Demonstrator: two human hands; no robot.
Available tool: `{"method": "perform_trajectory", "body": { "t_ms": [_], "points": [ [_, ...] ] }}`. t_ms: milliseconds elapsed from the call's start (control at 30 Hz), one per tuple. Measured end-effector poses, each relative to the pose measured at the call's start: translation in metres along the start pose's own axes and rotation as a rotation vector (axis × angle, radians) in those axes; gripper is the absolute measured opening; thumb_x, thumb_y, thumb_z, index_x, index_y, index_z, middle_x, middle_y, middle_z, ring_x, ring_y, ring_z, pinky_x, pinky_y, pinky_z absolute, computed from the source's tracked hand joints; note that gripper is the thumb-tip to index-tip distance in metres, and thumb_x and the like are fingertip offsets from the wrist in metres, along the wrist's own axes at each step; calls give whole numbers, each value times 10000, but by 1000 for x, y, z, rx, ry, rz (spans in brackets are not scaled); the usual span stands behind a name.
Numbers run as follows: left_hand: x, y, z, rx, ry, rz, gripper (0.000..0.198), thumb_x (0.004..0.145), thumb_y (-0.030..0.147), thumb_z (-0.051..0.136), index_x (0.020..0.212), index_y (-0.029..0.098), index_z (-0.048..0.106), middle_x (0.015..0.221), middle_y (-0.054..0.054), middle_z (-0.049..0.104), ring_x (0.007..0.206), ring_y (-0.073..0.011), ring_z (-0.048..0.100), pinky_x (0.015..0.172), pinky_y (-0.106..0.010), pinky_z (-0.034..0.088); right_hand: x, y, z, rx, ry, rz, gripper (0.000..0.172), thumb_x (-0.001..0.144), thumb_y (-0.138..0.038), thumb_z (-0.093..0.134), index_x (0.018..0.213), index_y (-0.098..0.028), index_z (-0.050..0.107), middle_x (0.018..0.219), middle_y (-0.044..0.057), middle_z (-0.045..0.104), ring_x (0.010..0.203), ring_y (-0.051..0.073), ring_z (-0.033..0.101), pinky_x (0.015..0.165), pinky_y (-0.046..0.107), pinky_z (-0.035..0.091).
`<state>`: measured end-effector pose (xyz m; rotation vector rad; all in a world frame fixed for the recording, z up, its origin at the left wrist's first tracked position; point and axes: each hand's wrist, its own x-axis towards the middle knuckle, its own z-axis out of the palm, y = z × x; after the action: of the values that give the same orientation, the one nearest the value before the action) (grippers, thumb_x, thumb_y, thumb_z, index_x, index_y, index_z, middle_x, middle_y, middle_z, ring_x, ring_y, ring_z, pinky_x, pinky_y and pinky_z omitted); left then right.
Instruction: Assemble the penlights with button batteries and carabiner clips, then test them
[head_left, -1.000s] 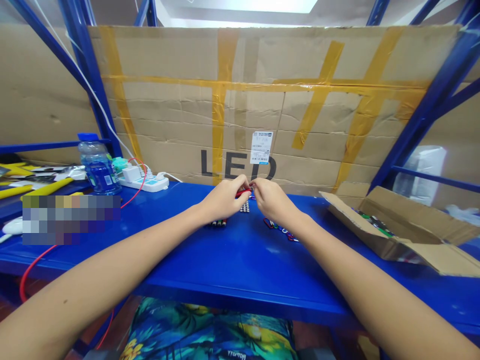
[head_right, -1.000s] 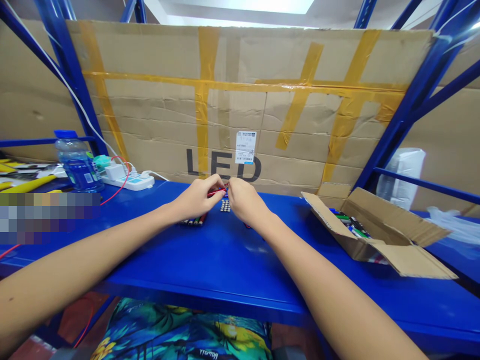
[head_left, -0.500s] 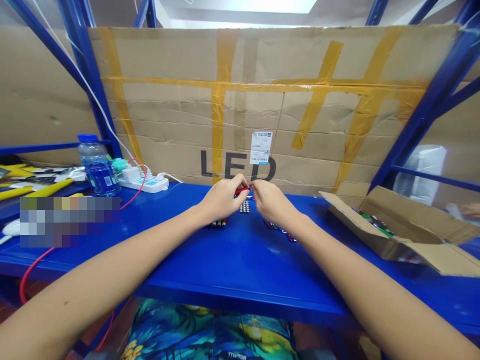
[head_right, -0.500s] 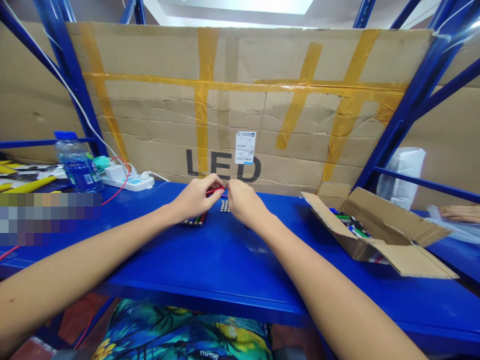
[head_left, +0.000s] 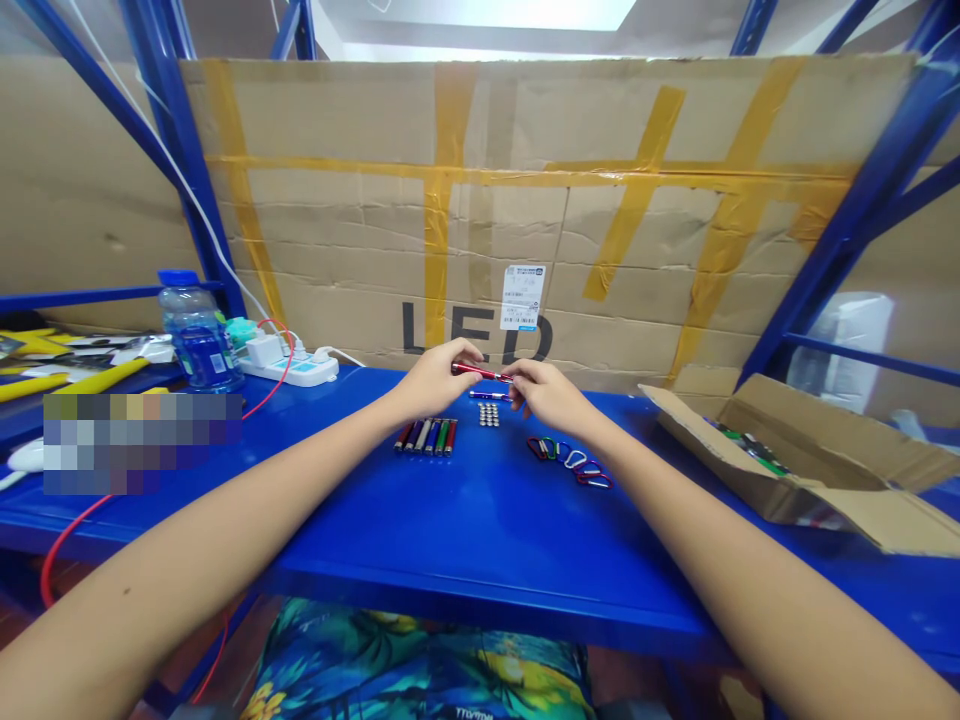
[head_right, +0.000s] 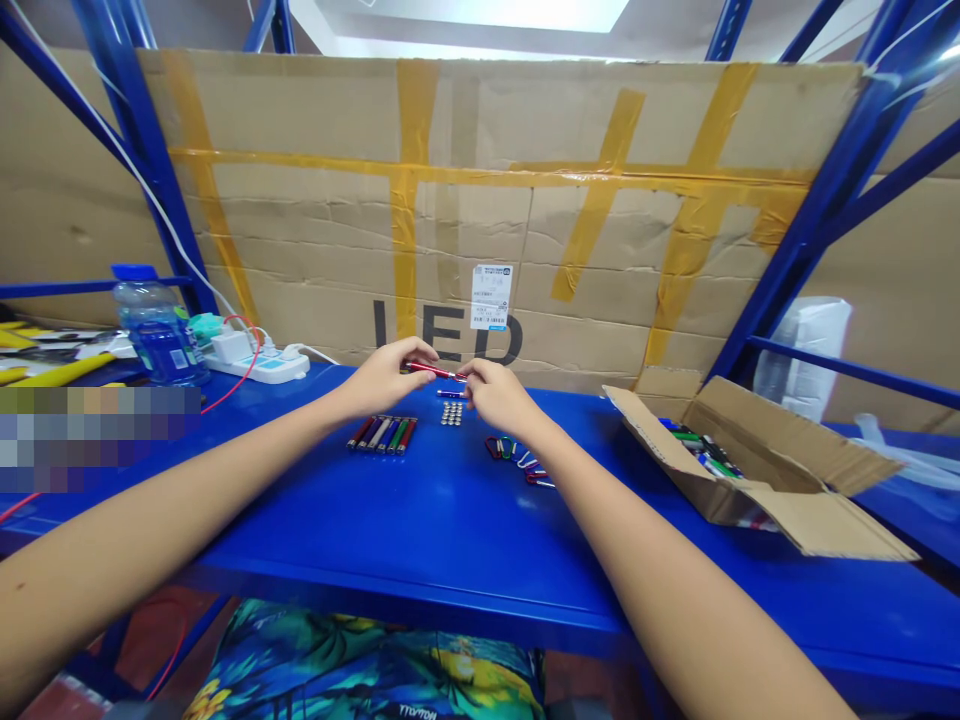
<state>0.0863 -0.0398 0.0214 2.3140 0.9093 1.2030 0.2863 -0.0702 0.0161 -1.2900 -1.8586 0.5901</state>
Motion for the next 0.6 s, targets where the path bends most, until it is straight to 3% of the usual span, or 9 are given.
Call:
{"method": "perform_trajectory", "body": {
  "t_ms": [133, 233, 333, 467, 600],
  "points": [
    [3, -3, 0, -230, 1, -96, 228, 825, 84, 513, 1042, 154, 517, 971, -77, 660, 747, -139, 630, 741, -344, 506, 0, -4, -2, 303, -114, 90, 113, 821, -119, 505, 899, -137, 585, 687, 48, 617, 598, 156, 611, 577, 303, 536],
    [2, 0, 2, -299, 5, -9, 208, 809, 73, 540, 995, 158, 499, 954, -60, 642, 843, -147, 636, 816, -349, 498, -1, -6, -3, 414, -130, 95, 84, 808, -154, 555, 875, -133, 601, 763, 76, 664, 680, 165, 650, 697, 340, 560],
    [-2, 6, 4, -325, -56, 82, 194, 802, 104, 580, 972, 159, 504, 958, -60, 645, 933, -168, 636, 885, -370, 487, -1, -3, -3, 364, -82, 10, 155, 828, -268, 590, 847, -127, 651, 887, 98, 694, 810, 170, 650, 791, 336, 534],
    [-6, 13, 8, -288, -94, 145, 216, 782, 112, 597, 983, 163, 536, 978, -62, 667, 954, -176, 635, 890, -371, 487, 0, 2, -1, 374, -148, -50, 269, 812, -373, 625, 812, -114, 694, 829, 94, 707, 800, 179, 634, 777, 337, 497],
    [-7, 14, 9, -269, -94, 146, 247, 764, 126, 622, 997, 167, 549, 1005, -81, 694, 970, -194, 640, 879, -382, 477, -2, 1, 2, 550, -266, -34, 207, 761, -314, 645, 745, -110, 675, 719, 83, 694, 713, 179, 646, 726, 333, 490]
  ]
}}
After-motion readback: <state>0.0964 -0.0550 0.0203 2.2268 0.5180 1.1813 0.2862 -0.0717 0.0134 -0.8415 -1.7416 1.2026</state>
